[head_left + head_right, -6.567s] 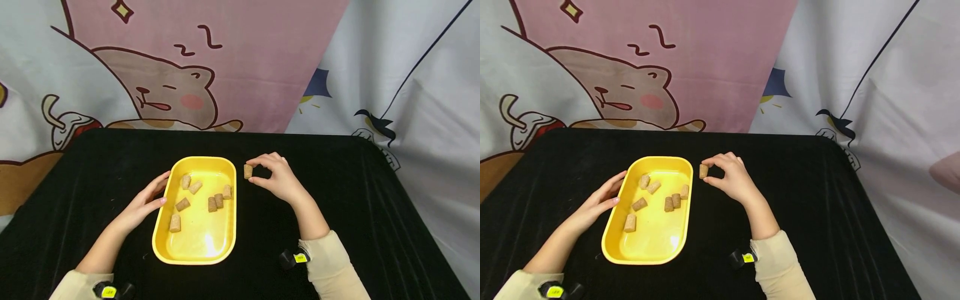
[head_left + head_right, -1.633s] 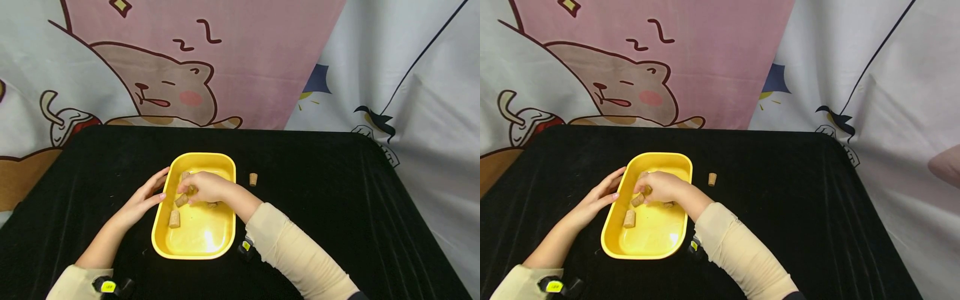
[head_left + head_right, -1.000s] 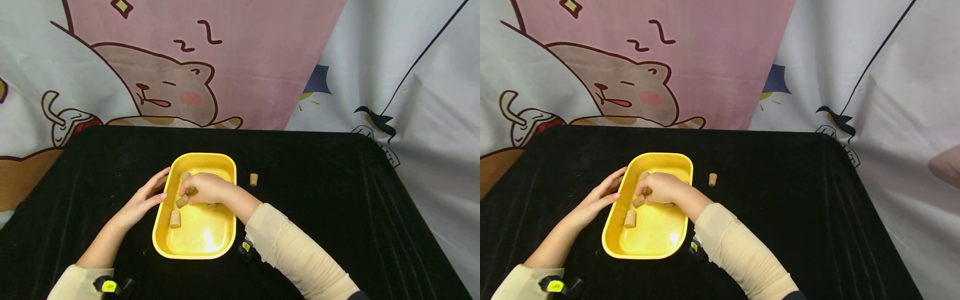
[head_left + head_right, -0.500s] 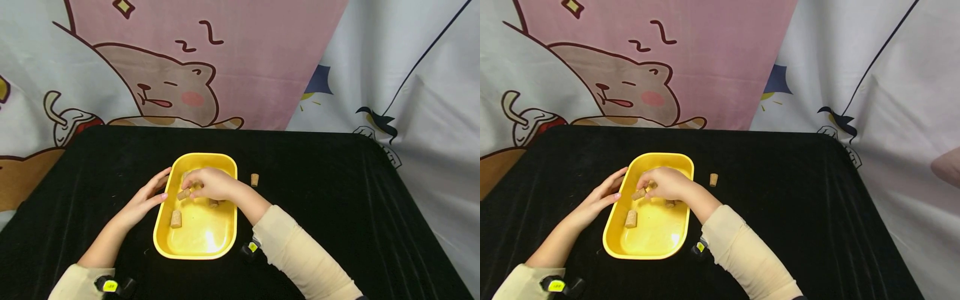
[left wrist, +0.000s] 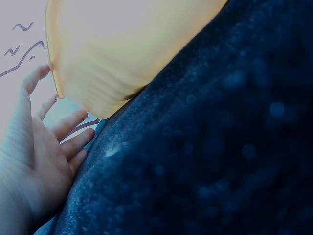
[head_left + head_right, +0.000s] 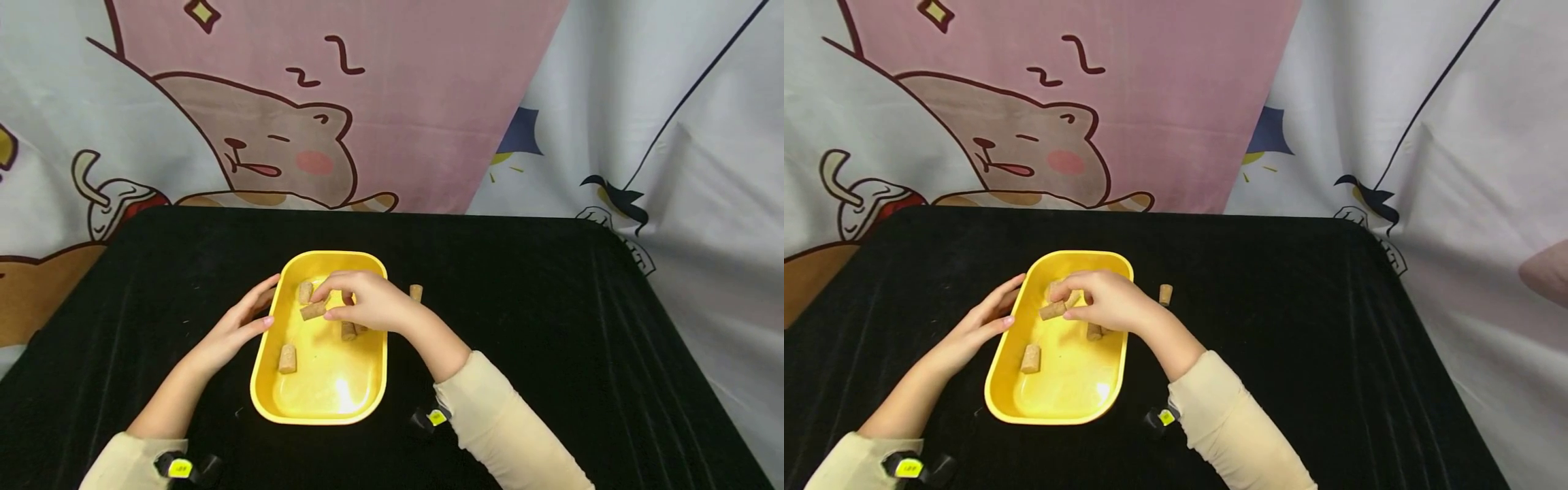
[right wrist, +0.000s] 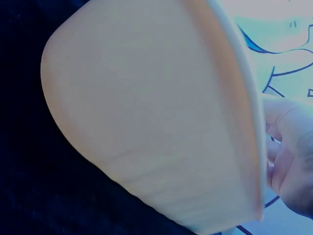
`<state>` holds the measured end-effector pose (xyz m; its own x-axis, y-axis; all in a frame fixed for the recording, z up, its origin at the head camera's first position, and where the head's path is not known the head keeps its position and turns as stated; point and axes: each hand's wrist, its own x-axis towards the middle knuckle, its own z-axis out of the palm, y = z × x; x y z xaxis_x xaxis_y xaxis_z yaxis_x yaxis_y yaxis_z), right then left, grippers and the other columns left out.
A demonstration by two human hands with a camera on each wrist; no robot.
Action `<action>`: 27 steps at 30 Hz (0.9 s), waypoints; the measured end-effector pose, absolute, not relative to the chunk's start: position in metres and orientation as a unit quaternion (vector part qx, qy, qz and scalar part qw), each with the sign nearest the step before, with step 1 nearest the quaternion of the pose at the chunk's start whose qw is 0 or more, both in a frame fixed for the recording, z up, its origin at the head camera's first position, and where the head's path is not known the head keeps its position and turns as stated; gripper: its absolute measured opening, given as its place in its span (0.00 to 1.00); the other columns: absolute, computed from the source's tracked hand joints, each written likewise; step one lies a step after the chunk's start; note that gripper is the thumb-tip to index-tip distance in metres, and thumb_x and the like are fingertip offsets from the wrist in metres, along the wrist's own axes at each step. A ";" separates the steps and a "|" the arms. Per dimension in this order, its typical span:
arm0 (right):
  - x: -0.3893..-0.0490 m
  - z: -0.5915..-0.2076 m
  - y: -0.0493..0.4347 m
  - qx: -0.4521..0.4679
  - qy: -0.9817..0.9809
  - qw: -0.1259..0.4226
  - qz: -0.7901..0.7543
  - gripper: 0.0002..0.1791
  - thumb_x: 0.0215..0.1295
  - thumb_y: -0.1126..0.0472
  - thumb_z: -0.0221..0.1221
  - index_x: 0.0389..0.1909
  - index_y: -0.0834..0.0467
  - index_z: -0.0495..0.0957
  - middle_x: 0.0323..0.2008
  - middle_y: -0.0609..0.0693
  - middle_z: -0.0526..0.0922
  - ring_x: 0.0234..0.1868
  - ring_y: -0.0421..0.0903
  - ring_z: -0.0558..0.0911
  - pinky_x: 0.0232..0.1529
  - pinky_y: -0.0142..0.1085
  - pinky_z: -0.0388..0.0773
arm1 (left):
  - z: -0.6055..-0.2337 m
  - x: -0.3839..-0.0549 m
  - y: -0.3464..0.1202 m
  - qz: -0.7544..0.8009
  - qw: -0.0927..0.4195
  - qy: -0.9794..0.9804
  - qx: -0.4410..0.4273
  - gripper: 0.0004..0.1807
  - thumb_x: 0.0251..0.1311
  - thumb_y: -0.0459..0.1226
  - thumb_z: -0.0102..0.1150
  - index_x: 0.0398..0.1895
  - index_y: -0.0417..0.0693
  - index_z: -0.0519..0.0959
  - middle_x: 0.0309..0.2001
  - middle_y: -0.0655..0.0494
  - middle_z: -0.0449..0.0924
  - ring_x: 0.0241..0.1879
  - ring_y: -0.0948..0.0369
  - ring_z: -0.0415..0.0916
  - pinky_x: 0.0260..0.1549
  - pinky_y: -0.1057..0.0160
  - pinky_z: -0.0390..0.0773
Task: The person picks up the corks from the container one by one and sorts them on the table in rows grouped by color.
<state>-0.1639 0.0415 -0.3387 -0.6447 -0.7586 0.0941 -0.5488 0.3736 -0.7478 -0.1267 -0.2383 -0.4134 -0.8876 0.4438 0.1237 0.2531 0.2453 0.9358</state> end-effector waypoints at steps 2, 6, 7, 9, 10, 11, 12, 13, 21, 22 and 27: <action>-0.162 -0.337 0.047 -0.397 0.819 0.125 -0.396 0.13 0.60 0.61 0.65 0.46 0.52 0.82 0.42 0.39 0.80 0.34 0.40 0.73 0.36 0.31 0.74 | -0.414 -0.127 -0.238 0.574 0.084 0.784 0.220 0.33 0.69 0.31 0.45 0.75 0.46 0.48 0.69 0.36 0.56 0.65 0.40 0.56 0.51 0.69 0.69; -0.159 -0.334 0.058 -0.396 0.820 0.107 -0.400 0.12 0.59 0.61 0.66 0.45 0.51 0.82 0.41 0.39 0.80 0.33 0.39 0.73 0.35 0.34 0.75 | -0.414 -0.127 -0.239 0.574 0.085 0.784 0.219 0.33 0.70 0.32 0.44 0.76 0.47 0.48 0.70 0.37 0.56 0.66 0.40 0.56 0.51 0.69 0.69; -0.158 -0.333 0.061 -0.397 0.819 0.104 -0.401 0.12 0.59 0.61 0.66 0.44 0.51 0.82 0.41 0.38 0.80 0.33 0.39 0.73 0.35 0.34 0.75 | -0.414 -0.127 -0.239 0.574 0.085 0.784 0.219 0.33 0.70 0.32 0.44 0.76 0.48 0.48 0.70 0.37 0.56 0.66 0.40 0.56 0.51 0.69 0.69; -0.157 -0.332 0.067 -0.399 0.816 0.098 -0.407 0.11 0.59 0.62 0.66 0.44 0.52 0.82 0.40 0.39 0.80 0.32 0.39 0.73 0.34 0.35 0.75 | -0.414 -0.127 -0.239 0.574 0.085 0.784 0.220 0.33 0.70 0.31 0.44 0.76 0.48 0.48 0.70 0.37 0.56 0.66 0.40 0.56 0.51 0.69 0.68; -0.156 -0.331 0.070 -0.399 0.815 0.095 -0.409 0.11 0.59 0.62 0.66 0.44 0.51 0.82 0.40 0.39 0.80 0.32 0.39 0.73 0.33 0.34 0.75 | -0.415 -0.127 -0.239 0.575 0.085 0.784 0.219 0.33 0.70 0.31 0.44 0.76 0.48 0.48 0.70 0.37 0.56 0.66 0.40 0.56 0.51 0.69 0.68; -0.156 -0.330 0.073 -0.400 0.813 0.092 -0.412 0.11 0.60 0.62 0.66 0.44 0.52 0.82 0.40 0.39 0.80 0.31 0.39 0.73 0.32 0.34 0.74 | -0.415 -0.127 -0.239 0.575 0.085 0.784 0.219 0.33 0.70 0.32 0.45 0.76 0.49 0.48 0.70 0.37 0.56 0.66 0.40 0.56 0.51 0.69 0.68; -0.155 -0.329 0.077 -0.399 0.812 0.091 -0.416 0.11 0.60 0.62 0.65 0.44 0.52 0.82 0.40 0.39 0.80 0.31 0.39 0.73 0.32 0.34 0.74 | -0.415 -0.127 -0.239 0.576 0.085 0.783 0.219 0.33 0.70 0.32 0.45 0.76 0.49 0.48 0.70 0.37 0.56 0.66 0.40 0.56 0.51 0.69 0.69; -0.155 -0.328 0.080 -0.399 0.810 0.089 -0.420 0.11 0.60 0.63 0.65 0.44 0.52 0.82 0.40 0.40 0.80 0.31 0.40 0.73 0.31 0.34 0.74 | -0.414 -0.127 -0.239 0.577 0.086 0.782 0.219 0.33 0.70 0.32 0.45 0.76 0.49 0.48 0.70 0.37 0.57 0.66 0.41 0.56 0.51 0.69 0.69; -0.152 -0.322 0.109 -0.400 0.814 0.063 -0.416 0.12 0.59 0.64 0.65 0.44 0.54 0.82 0.42 0.43 0.79 0.27 0.40 0.73 0.27 0.34 0.73 | -0.414 -0.127 -0.238 0.577 0.086 0.782 0.218 0.33 0.70 0.32 0.45 0.76 0.48 0.48 0.69 0.37 0.57 0.65 0.40 0.57 0.51 0.68 0.70; -0.152 -0.321 0.113 -0.400 0.815 0.058 -0.415 0.12 0.59 0.64 0.65 0.44 0.54 0.82 0.42 0.43 0.79 0.26 0.40 0.73 0.27 0.35 0.73 | -0.414 -0.127 -0.239 0.577 0.086 0.783 0.217 0.33 0.70 0.32 0.45 0.76 0.48 0.48 0.69 0.37 0.57 0.65 0.41 0.57 0.51 0.68 0.70; -0.152 -0.315 0.129 -0.385 0.822 0.045 -0.417 0.13 0.59 0.64 0.66 0.45 0.53 0.82 0.42 0.42 0.80 0.26 0.41 0.73 0.26 0.38 0.73 | -0.413 -0.127 -0.239 0.575 0.091 0.785 0.213 0.33 0.70 0.33 0.45 0.76 0.50 0.48 0.70 0.39 0.57 0.66 0.42 0.57 0.51 0.68 0.69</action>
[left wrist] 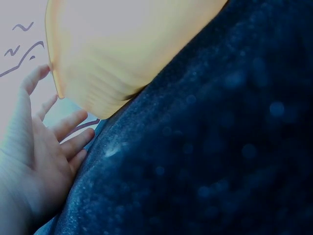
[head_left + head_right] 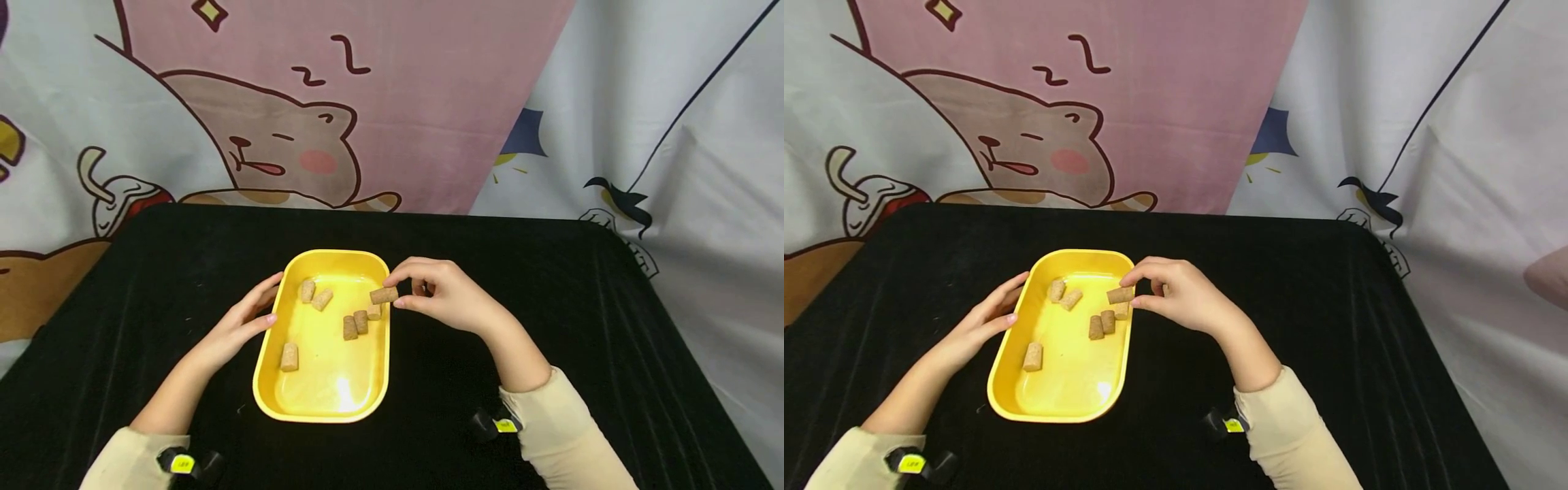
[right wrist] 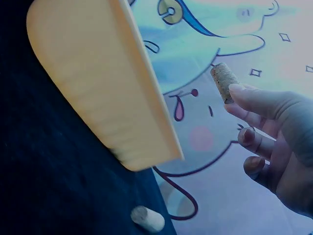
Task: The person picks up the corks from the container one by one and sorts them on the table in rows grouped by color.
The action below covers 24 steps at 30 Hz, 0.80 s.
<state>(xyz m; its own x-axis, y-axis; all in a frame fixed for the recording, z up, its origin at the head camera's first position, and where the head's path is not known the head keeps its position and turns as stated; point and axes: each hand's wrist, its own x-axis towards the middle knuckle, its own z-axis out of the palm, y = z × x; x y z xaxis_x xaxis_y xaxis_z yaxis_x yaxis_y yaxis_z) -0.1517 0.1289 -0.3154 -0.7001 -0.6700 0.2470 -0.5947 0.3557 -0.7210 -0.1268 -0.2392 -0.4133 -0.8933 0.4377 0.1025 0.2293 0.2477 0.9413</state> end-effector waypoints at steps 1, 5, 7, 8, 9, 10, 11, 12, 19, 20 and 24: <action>-0.152 -0.315 0.132 -0.380 0.823 0.043 -0.420 0.13 0.59 0.64 0.66 0.45 0.53 0.82 0.42 0.42 0.80 0.27 0.42 0.73 0.26 0.38 0.73 | -0.413 -0.127 -0.239 0.575 0.091 0.785 0.213 0.33 0.70 0.33 0.45 0.76 0.50 0.48 0.70 0.39 0.57 0.65 0.42 0.57 0.51 0.68 0.69; -0.152 -0.314 0.145 -0.360 0.828 0.034 -0.429 0.13 0.58 0.63 0.67 0.45 0.51 0.82 0.42 0.42 0.80 0.27 0.43 0.73 0.26 0.39 0.72 | -0.413 -0.127 -0.239 0.577 0.091 0.784 0.212 0.33 0.70 0.33 0.45 0.76 0.51 0.48 0.70 0.39 0.57 0.65 0.42 0.57 0.51 0.67 0.69; -0.153 -0.316 0.151 -0.352 0.829 0.029 -0.435 0.13 0.58 0.62 0.67 0.44 0.51 0.83 0.41 0.42 0.80 0.27 0.44 0.72 0.25 0.38 0.71 | -0.412 -0.127 -0.239 0.577 0.092 0.784 0.211 0.33 0.70 0.33 0.45 0.76 0.50 0.48 0.70 0.39 0.57 0.66 0.42 0.57 0.52 0.67 0.69; -0.153 -0.317 0.153 -0.347 0.829 0.026 -0.437 0.13 0.58 0.62 0.67 0.45 0.51 0.83 0.41 0.42 0.80 0.27 0.44 0.72 0.25 0.38 0.71 | -0.412 -0.127 -0.239 0.576 0.093 0.784 0.211 0.33 0.70 0.33 0.45 0.76 0.50 0.48 0.70 0.39 0.56 0.66 0.42 0.57 0.52 0.66 0.69; -0.154 -0.318 0.156 -0.344 0.830 0.023 -0.439 0.13 0.58 0.62 0.66 0.45 0.51 0.83 0.41 0.42 0.80 0.27 0.44 0.72 0.25 0.37 0.70 | -0.412 -0.126 -0.239 0.576 0.093 0.785 0.210 0.33 0.70 0.33 0.45 0.76 0.50 0.48 0.70 0.39 0.56 0.66 0.42 0.57 0.52 0.66 0.69; -0.154 -0.319 0.159 -0.340 0.830 0.021 -0.441 0.13 0.59 0.62 0.66 0.45 0.52 0.82 0.41 0.42 0.80 0.27 0.44 0.72 0.25 0.38 0.70 | -0.412 -0.126 -0.239 0.576 0.093 0.785 0.209 0.33 0.70 0.33 0.45 0.76 0.50 0.47 0.70 0.39 0.56 0.66 0.42 0.57 0.52 0.66 0.69; -0.155 -0.320 0.161 -0.336 0.831 0.018 -0.443 0.13 0.59 0.62 0.66 0.46 0.52 0.82 0.41 0.43 0.80 0.27 0.44 0.72 0.25 0.37 0.70 | -0.412 -0.126 -0.239 0.576 0.093 0.785 0.209 0.33 0.70 0.33 0.45 0.76 0.50 0.47 0.70 0.39 0.56 0.66 0.42 0.56 0.52 0.65 0.69; -0.156 -0.321 0.164 -0.333 0.833 0.013 -0.442 0.13 0.59 0.63 0.66 0.46 0.52 0.82 0.41 0.43 0.79 0.27 0.44 0.73 0.25 0.37 0.70 | -0.412 -0.126 -0.239 0.575 0.093 0.786 0.208 0.33 0.70 0.33 0.45 0.76 0.50 0.47 0.70 0.39 0.56 0.66 0.42 0.56 0.52 0.65 0.68; -0.162 -0.326 0.182 -0.298 0.850 -0.012 -0.435 0.13 0.60 0.62 0.65 0.46 0.54 0.82 0.43 0.44 0.79 0.28 0.44 0.73 0.27 0.35 0.71 | -0.413 -0.126 -0.239 0.575 0.092 0.786 0.206 0.34 0.70 0.34 0.45 0.76 0.50 0.47 0.70 0.40 0.56 0.66 0.42 0.57 0.52 0.64 0.69; -0.163 -0.326 0.184 -0.293 0.852 -0.013 -0.435 0.13 0.60 0.62 0.65 0.47 0.54 0.82 0.43 0.44 0.79 0.28 0.45 0.74 0.27 0.36 0.71 | -0.413 -0.126 -0.239 0.575 0.092 0.786 0.207 0.34 0.70 0.34 0.45 0.76 0.50 0.47 0.71 0.40 0.56 0.66 0.43 0.57 0.53 0.64 0.69; -0.167 -0.329 0.193 -0.279 0.858 -0.013 -0.432 0.13 0.61 0.62 0.64 0.47 0.55 0.82 0.44 0.45 0.79 0.28 0.45 0.73 0.27 0.37 0.71 | -0.414 -0.126 -0.239 0.576 0.091 0.786 0.207 0.34 0.70 0.34 0.45 0.76 0.52 0.47 0.71 0.42 0.56 0.66 0.44 0.58 0.54 0.61 0.69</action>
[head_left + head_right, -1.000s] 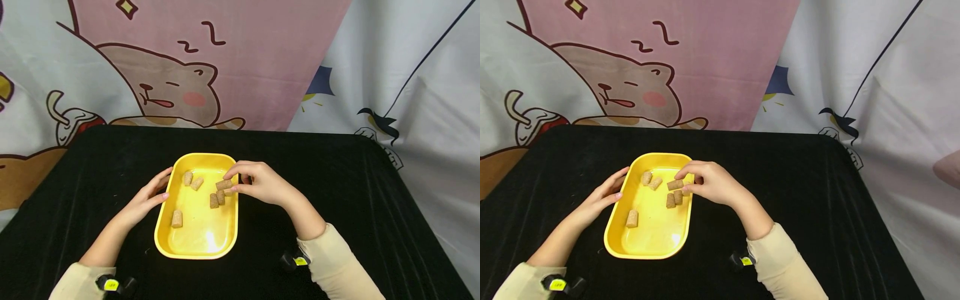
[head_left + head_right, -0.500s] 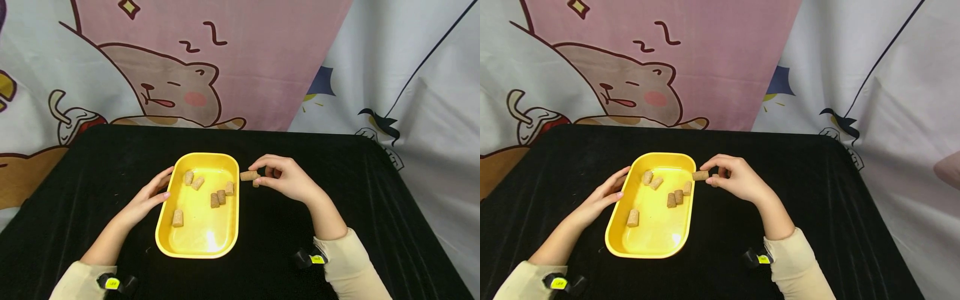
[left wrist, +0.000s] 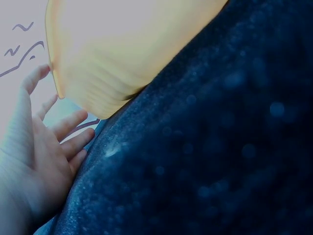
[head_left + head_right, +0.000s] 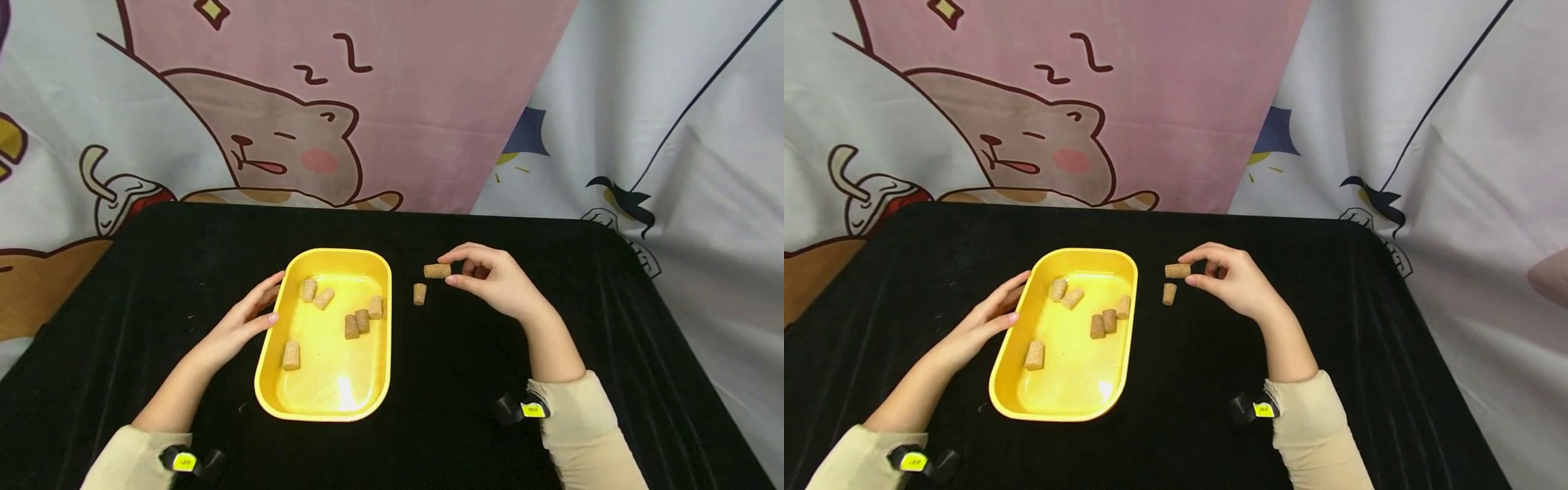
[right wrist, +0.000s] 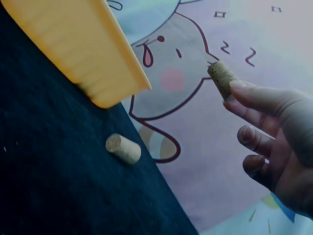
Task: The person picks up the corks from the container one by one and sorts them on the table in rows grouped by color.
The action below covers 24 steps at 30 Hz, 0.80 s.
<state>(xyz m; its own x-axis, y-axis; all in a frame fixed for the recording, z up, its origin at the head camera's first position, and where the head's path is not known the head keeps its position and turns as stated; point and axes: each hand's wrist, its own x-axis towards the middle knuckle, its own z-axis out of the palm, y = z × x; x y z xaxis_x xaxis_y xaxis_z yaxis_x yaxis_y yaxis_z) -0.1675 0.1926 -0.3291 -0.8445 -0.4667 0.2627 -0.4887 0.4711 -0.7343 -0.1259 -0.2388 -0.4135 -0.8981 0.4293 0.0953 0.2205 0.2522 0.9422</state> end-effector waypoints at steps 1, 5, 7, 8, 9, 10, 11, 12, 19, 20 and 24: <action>-0.169 -0.330 0.195 0.276 -0.858 0.012 0.433 0.13 0.61 0.62 0.64 0.48 0.55 0.82 0.44 0.46 0.79 0.28 0.46 0.73 0.27 0.37 0.71 | -0.413 -0.126 -0.239 0.575 0.090 0.786 0.206 0.34 0.70 0.34 0.45 0.76 0.52 0.47 0.71 0.42 0.56 0.66 0.44 0.58 0.54 0.59 0.69; -0.173 -0.334 0.201 0.268 -0.859 0.004 0.437 0.14 0.62 0.63 0.63 0.49 0.56 0.81 0.45 0.47 0.78 0.28 0.46 0.74 0.27 0.37 0.71 | -0.412 -0.126 -0.238 0.570 0.091 0.791 0.204 0.34 0.70 0.35 0.45 0.76 0.52 0.47 0.70 0.41 0.56 0.66 0.43 0.57 0.55 0.48 0.67; -0.175 -0.338 0.204 0.266 -0.858 -0.001 0.439 0.14 0.63 0.63 0.62 0.50 0.56 0.81 0.46 0.47 0.78 0.29 0.47 0.74 0.28 0.37 0.71 | -0.412 -0.126 -0.238 0.568 0.092 0.792 0.204 0.33 0.71 0.34 0.45 0.76 0.52 0.47 0.70 0.40 0.56 0.66 0.43 0.57 0.55 0.46 0.66; -0.177 -0.340 0.206 0.265 -0.858 -0.003 0.439 0.15 0.63 0.62 0.62 0.50 0.57 0.80 0.46 0.48 0.78 0.29 0.47 0.75 0.28 0.37 0.71 | -0.412 -0.126 -0.238 0.568 0.093 0.792 0.204 0.33 0.71 0.34 0.45 0.76 0.52 0.47 0.70 0.40 0.56 0.66 0.43 0.56 0.55 0.48 0.67; -0.178 -0.342 0.207 0.263 -0.857 -0.005 0.442 0.15 0.63 0.62 0.62 0.51 0.57 0.80 0.46 0.48 0.78 0.29 0.47 0.75 0.28 0.37 0.71 | -0.412 -0.126 -0.238 0.568 0.093 0.792 0.204 0.33 0.71 0.34 0.45 0.76 0.52 0.47 0.70 0.40 0.56 0.66 0.43 0.56 0.55 0.51 0.67; -0.179 -0.345 0.208 0.262 -0.857 -0.008 0.444 0.15 0.64 0.62 0.61 0.51 0.57 0.80 0.46 0.48 0.78 0.30 0.47 0.75 0.28 0.37 0.71 | -0.412 -0.127 -0.238 0.568 0.092 0.791 0.206 0.33 0.71 0.34 0.45 0.76 0.52 0.47 0.70 0.40 0.56 0.66 0.43 0.56 0.55 0.55 0.68; -0.180 -0.347 0.209 0.260 -0.856 -0.010 0.447 0.15 0.64 0.62 0.61 0.51 0.57 0.80 0.46 0.48 0.78 0.30 0.47 0.75 0.28 0.37 0.71 | -0.412 -0.127 -0.238 0.569 0.091 0.791 0.207 0.33 0.70 0.34 0.45 0.76 0.52 0.47 0.70 0.40 0.57 0.66 0.43 0.56 0.54 0.58 0.68; -0.181 -0.349 0.209 0.258 -0.855 -0.013 0.449 0.15 0.65 0.62 0.61 0.52 0.57 0.80 0.47 0.48 0.77 0.30 0.47 0.75 0.28 0.37 0.72 | -0.412 -0.127 -0.238 0.570 0.091 0.790 0.208 0.33 0.70 0.33 0.45 0.76 0.51 0.48 0.70 0.40 0.57 0.66 0.43 0.56 0.54 0.62 0.69; -0.188 -0.366 0.212 0.253 -0.850 -0.033 0.462 0.15 0.67 0.60 0.58 0.54 0.56 0.78 0.48 0.48 0.76 0.30 0.50 0.74 0.29 0.39 0.71 | -0.413 -0.127 -0.238 0.571 0.090 0.789 0.205 0.33 0.70 0.34 0.45 0.76 0.52 0.48 0.70 0.40 0.57 0.66 0.43 0.57 0.52 0.67 0.68; -0.189 -0.368 0.212 0.252 -0.850 -0.034 0.461 0.15 0.67 0.60 0.58 0.54 0.55 0.78 0.48 0.48 0.76 0.30 0.50 0.74 0.29 0.39 0.71 | -0.413 -0.126 -0.238 0.572 0.090 0.789 0.205 0.34 0.70 0.34 0.45 0.76 0.52 0.48 0.70 0.40 0.57 0.66 0.43 0.57 0.52 0.67 0.68; -0.192 -0.377 0.213 0.250 -0.851 -0.038 0.461 0.15 0.68 0.60 0.57 0.54 0.55 0.79 0.48 0.48 0.77 0.30 0.50 0.74 0.29 0.39 0.72 | -0.413 -0.127 -0.238 0.574 0.090 0.788 0.206 0.34 0.70 0.34 0.46 0.76 0.51 0.48 0.70 0.40 0.58 0.66 0.43 0.57 0.52 0.67 0.68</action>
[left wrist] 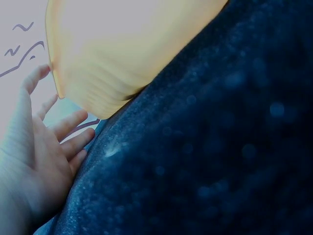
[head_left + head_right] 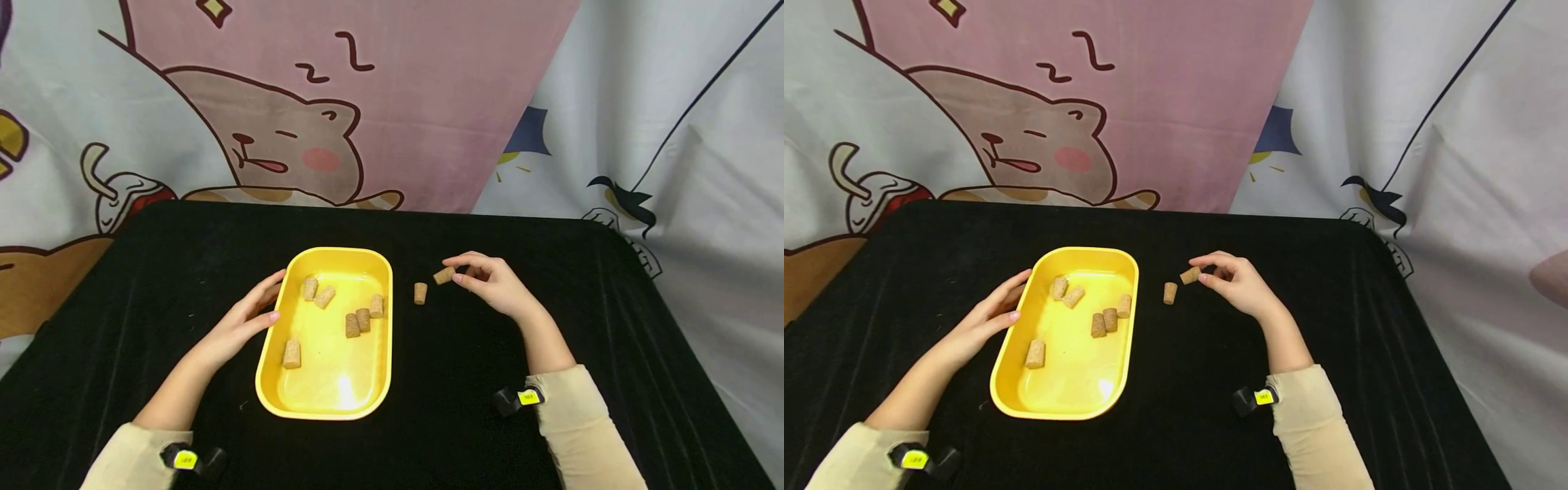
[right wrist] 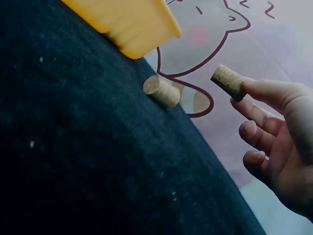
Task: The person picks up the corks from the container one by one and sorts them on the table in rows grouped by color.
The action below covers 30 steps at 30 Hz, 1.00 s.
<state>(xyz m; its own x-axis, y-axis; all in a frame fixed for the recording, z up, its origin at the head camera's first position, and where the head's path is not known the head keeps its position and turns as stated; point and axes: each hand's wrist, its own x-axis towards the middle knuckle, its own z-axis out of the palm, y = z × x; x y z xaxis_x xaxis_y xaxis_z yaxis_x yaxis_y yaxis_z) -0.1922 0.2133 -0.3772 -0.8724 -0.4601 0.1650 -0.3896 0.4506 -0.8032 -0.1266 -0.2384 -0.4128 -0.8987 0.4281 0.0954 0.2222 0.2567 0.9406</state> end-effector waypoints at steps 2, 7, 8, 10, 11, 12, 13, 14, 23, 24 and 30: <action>-0.193 -0.382 0.214 -0.248 0.853 0.040 -0.458 0.15 0.68 0.61 0.57 0.54 0.56 0.79 0.48 0.49 0.77 0.30 0.50 0.73 0.29 0.39 0.71 | -0.413 -0.127 -0.238 0.574 0.090 0.787 0.207 0.34 0.70 0.34 0.45 0.76 0.51 0.48 0.70 0.40 0.58 0.66 0.43 0.57 0.52 0.68 0.68; -0.195 -0.390 0.214 -0.241 0.859 0.056 -0.449 0.16 0.69 0.63 0.55 0.55 0.57 0.78 0.48 0.52 0.77 0.31 0.50 0.72 0.31 0.39 0.70 | -0.413 -0.127 -0.238 0.576 0.091 0.786 0.208 0.34 0.70 0.33 0.46 0.76 0.51 0.48 0.70 0.40 0.58 0.66 0.43 0.57 0.52 0.68 0.68; -0.194 -0.390 0.213 -0.240 0.859 0.062 -0.448 0.16 0.69 0.63 0.54 0.56 0.57 0.78 0.49 0.52 0.77 0.31 0.50 0.72 0.31 0.39 0.70 | -0.413 -0.127 -0.238 0.575 0.091 0.786 0.208 0.34 0.70 0.33 0.46 0.76 0.51 0.48 0.70 0.40 0.57 0.66 0.43 0.57 0.52 0.68 0.68; -0.192 -0.387 0.210 -0.240 0.861 0.071 -0.442 0.16 0.70 0.65 0.53 0.56 0.60 0.78 0.48 0.55 0.77 0.31 0.51 0.71 0.31 0.39 0.70 | -0.413 -0.127 -0.238 0.575 0.091 0.786 0.208 0.34 0.70 0.34 0.46 0.76 0.51 0.48 0.70 0.40 0.58 0.66 0.43 0.57 0.52 0.68 0.68; -0.190 -0.384 0.208 -0.239 0.863 0.076 -0.439 0.16 0.70 0.66 0.53 0.56 0.61 0.77 0.48 0.56 0.77 0.31 0.51 0.71 0.31 0.39 0.70 | -0.413 -0.127 -0.238 0.574 0.091 0.786 0.209 0.34 0.70 0.34 0.46 0.76 0.51 0.48 0.70 0.40 0.58 0.66 0.43 0.57 0.52 0.68 0.68; -0.188 -0.381 0.206 -0.239 0.864 0.081 -0.435 0.16 0.70 0.66 0.53 0.55 0.62 0.77 0.47 0.56 0.77 0.31 0.51 0.71 0.31 0.39 0.70 | -0.413 -0.127 -0.238 0.574 0.092 0.786 0.209 0.34 0.70 0.34 0.46 0.76 0.51 0.48 0.69 0.40 0.58 0.66 0.43 0.57 0.52 0.68 0.69; -0.185 -0.378 0.203 -0.238 0.866 0.085 -0.431 0.16 0.70 0.67 0.52 0.55 0.64 0.77 0.47 0.57 0.77 0.31 0.51 0.71 0.31 0.39 0.70 | -0.413 -0.127 -0.238 0.575 0.092 0.786 0.209 0.34 0.70 0.34 0.46 0.76 0.51 0.48 0.70 0.40 0.58 0.66 0.43 0.57 0.52 0.68 0.69; -0.183 -0.375 0.201 -0.236 0.869 0.087 -0.426 0.15 0.70 0.67 0.52 0.55 0.65 0.77 0.46 0.58 0.77 0.31 0.50 0.70 0.31 0.39 0.70 | -0.413 -0.127 -0.238 0.575 0.092 0.785 0.210 0.34 0.70 0.33 0.46 0.76 0.51 0.48 0.70 0.40 0.58 0.66 0.43 0.57 0.52 0.68 0.69; -0.194 -0.398 0.205 -0.217 0.878 0.112 -0.411 0.15 0.71 0.62 0.53 0.55 0.59 0.78 0.43 0.54 0.76 0.32 0.50 0.71 0.32 0.42 0.71 | -0.413 -0.128 -0.238 0.573 0.094 0.786 0.213 0.33 0.70 0.33 0.45 0.76 0.49 0.47 0.70 0.39 0.56 0.67 0.42 0.56 0.53 0.65 0.68; -0.196 -0.403 0.206 -0.216 0.879 0.115 -0.409 0.15 0.71 0.61 0.53 0.55 0.58 0.79 0.43 0.53 0.76 0.32 0.50 0.71 0.33 0.42 0.71 | -0.413 -0.128 -0.238 0.573 0.094 0.786 0.212 0.33 0.70 0.34 0.45 0.76 0.50 0.47 0.70 0.39 0.56 0.67 0.42 0.56 0.53 0.65 0.68; -0.199 -0.407 0.208 -0.217 0.882 0.117 -0.401 0.15 0.71 0.56 0.53 0.54 0.53 0.79 0.42 0.51 0.76 0.34 0.48 0.72 0.35 0.42 0.72 | -0.414 -0.128 -0.239 0.579 0.092 0.781 0.214 0.34 0.70 0.33 0.45 0.76 0.51 0.48 0.70 0.38 0.56 0.66 0.41 0.56 0.52 0.68 0.69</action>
<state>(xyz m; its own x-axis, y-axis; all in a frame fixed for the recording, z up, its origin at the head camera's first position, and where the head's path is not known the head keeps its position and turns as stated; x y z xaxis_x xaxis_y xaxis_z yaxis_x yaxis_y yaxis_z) -0.1995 0.2076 -0.4067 -0.8780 -0.4776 -0.0326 -0.2894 0.5838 -0.7586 -0.1283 -0.2387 -0.4140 -0.8913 0.4413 0.1040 0.2278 0.2377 0.9442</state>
